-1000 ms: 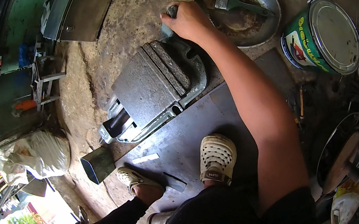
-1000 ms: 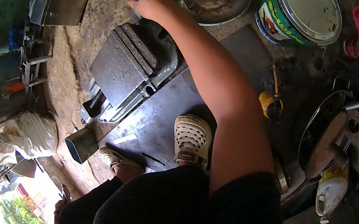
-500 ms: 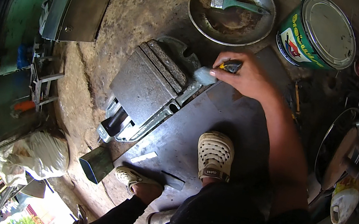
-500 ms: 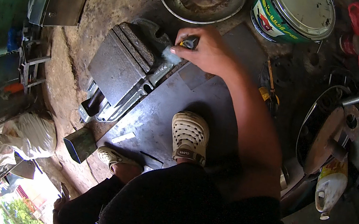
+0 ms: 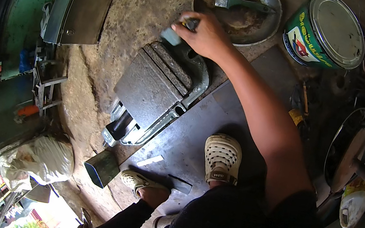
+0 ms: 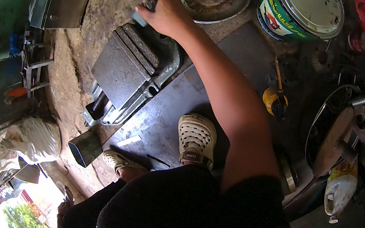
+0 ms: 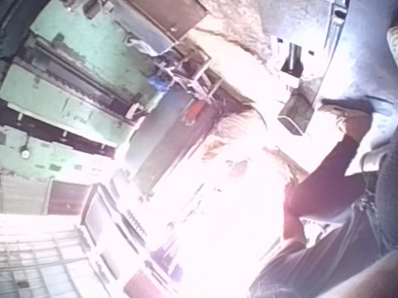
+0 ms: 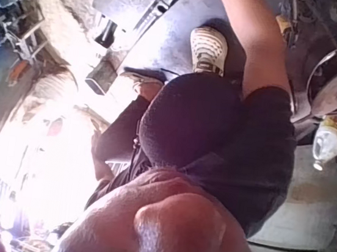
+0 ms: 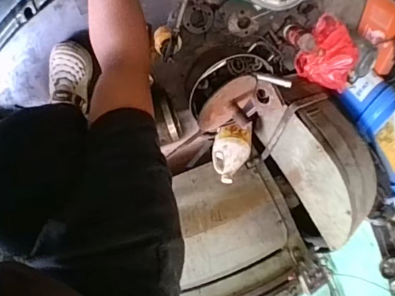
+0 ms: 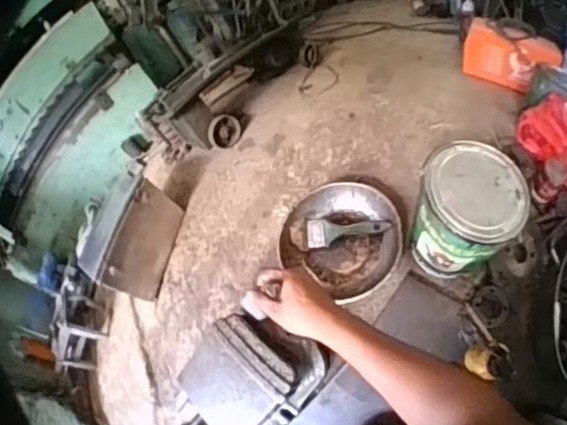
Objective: The person paints a metal vise with a brush, dipping it into a container of paint and applying it to the surface. They occasionally wipe the vise with a cloth and adjust their position while working.
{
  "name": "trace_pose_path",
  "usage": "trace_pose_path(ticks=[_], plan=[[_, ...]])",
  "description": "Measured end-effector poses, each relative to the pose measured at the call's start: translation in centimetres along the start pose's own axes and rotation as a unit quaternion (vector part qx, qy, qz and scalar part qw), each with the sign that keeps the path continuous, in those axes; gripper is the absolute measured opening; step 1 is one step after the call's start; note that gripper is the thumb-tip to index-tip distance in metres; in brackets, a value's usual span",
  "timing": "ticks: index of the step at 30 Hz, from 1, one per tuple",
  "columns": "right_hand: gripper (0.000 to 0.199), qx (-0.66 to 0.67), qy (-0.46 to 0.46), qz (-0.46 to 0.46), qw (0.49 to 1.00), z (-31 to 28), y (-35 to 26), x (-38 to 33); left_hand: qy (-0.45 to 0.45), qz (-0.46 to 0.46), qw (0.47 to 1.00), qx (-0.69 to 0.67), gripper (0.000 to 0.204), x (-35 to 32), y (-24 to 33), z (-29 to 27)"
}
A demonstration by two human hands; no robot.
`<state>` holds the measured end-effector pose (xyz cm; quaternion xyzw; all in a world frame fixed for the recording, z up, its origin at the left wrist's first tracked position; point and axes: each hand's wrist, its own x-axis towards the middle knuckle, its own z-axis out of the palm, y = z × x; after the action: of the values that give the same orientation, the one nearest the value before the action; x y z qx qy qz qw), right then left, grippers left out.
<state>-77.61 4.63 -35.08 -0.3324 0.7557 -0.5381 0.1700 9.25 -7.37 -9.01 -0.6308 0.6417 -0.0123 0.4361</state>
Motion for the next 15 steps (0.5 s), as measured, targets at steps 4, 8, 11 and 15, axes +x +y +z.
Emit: trace_pose_path(ticks=[4, 8, 11, 15], plan=[[0.031, 0.027, -0.014, 0.047, 0.998, -2.2, 1.0, -4.2, 0.018, 0.029, 0.999, 0.035, 0.053, -0.1, -0.9, 0.8], [0.035, -0.043, -0.064, 0.077, 0.994, -6.5, 0.3, -6.4, 0.034, 0.053, 0.995, 0.084, 0.057, -0.5, -0.9, -0.1], [0.036, -0.066, -0.186, 0.072, 0.978, -7.9, -0.7, -5.2, -0.102, -0.083, 0.991, -0.028, 0.062, 0.4, 0.2, -1.2], [0.035, -0.083, -0.135, 0.019, 0.987, -5.5, -2.2, -2.4, -0.055, -0.046, 0.997, -0.023, 0.061, 0.4, 1.2, -1.6]])
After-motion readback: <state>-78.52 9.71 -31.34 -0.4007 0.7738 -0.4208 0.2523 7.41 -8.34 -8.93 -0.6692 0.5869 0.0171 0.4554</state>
